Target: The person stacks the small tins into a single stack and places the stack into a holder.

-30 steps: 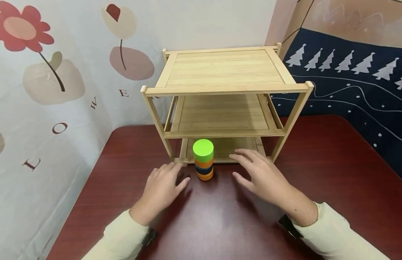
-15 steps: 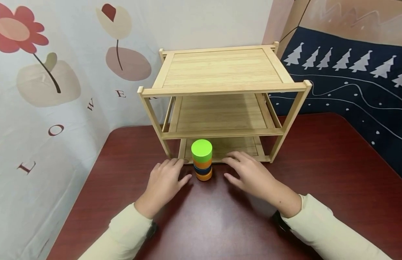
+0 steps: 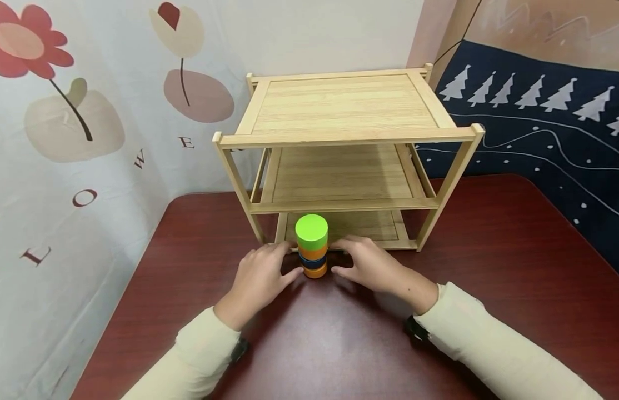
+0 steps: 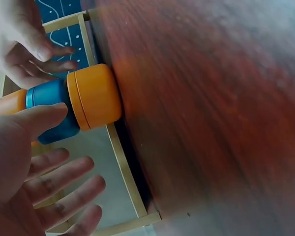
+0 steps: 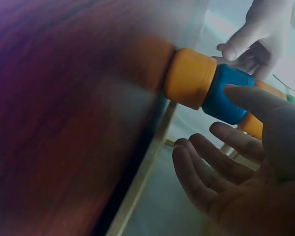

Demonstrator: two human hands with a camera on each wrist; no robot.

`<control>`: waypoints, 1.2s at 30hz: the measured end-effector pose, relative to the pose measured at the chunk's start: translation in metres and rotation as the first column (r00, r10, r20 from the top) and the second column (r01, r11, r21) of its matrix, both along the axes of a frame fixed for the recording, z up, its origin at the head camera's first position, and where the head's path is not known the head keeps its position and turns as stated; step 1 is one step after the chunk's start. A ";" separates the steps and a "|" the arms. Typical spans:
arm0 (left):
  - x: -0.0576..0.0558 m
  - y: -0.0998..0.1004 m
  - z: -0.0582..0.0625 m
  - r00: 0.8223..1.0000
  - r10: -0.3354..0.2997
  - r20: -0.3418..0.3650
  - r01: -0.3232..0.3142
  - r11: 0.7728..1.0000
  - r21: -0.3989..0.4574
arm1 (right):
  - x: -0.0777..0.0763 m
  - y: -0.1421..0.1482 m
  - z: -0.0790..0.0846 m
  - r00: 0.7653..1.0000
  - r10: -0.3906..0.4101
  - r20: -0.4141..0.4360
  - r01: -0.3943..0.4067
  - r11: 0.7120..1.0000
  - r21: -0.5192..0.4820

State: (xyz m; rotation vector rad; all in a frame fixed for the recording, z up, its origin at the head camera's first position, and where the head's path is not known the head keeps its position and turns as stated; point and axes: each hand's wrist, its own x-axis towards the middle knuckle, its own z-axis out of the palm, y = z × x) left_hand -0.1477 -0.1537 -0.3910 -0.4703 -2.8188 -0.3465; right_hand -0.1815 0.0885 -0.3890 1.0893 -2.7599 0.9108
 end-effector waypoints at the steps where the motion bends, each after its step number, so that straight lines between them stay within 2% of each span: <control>1: 0.000 0.000 0.000 1.000 0.002 0.005 -0.002 1.000 0.008 | -0.001 -0.001 -0.001 1.000 0.007 0.028 -0.006 1.000 -0.017; 6: -0.001 0.003 -0.001 0.998 0.014 0.064 -0.015 1.000 0.027 | -0.006 -0.006 -0.005 0.982 0.011 0.189 0.004 0.997 -0.080; 14: -0.001 0.005 -0.001 0.991 0.022 0.131 -0.035 0.995 0.092 | -0.013 -0.019 -0.006 0.954 0.004 0.300 0.019 0.997 -0.071; 23: -0.002 0.008 -0.002 0.983 0.026 0.184 -0.053 0.988 0.143 | -0.016 -0.025 -0.012 0.952 -0.005 0.305 0.015 0.999 -0.030; 28: -0.002 0.008 -0.003 0.981 0.019 0.191 -0.050 0.985 0.163 | -0.016 -0.028 -0.013 0.959 0.008 0.282 0.005 0.999 -0.046; 36: -0.001 0.007 -0.005 0.982 0.022 0.190 -0.053 0.985 0.164 | -0.014 -0.032 -0.014 0.956 0.009 0.295 0.009 0.998 -0.059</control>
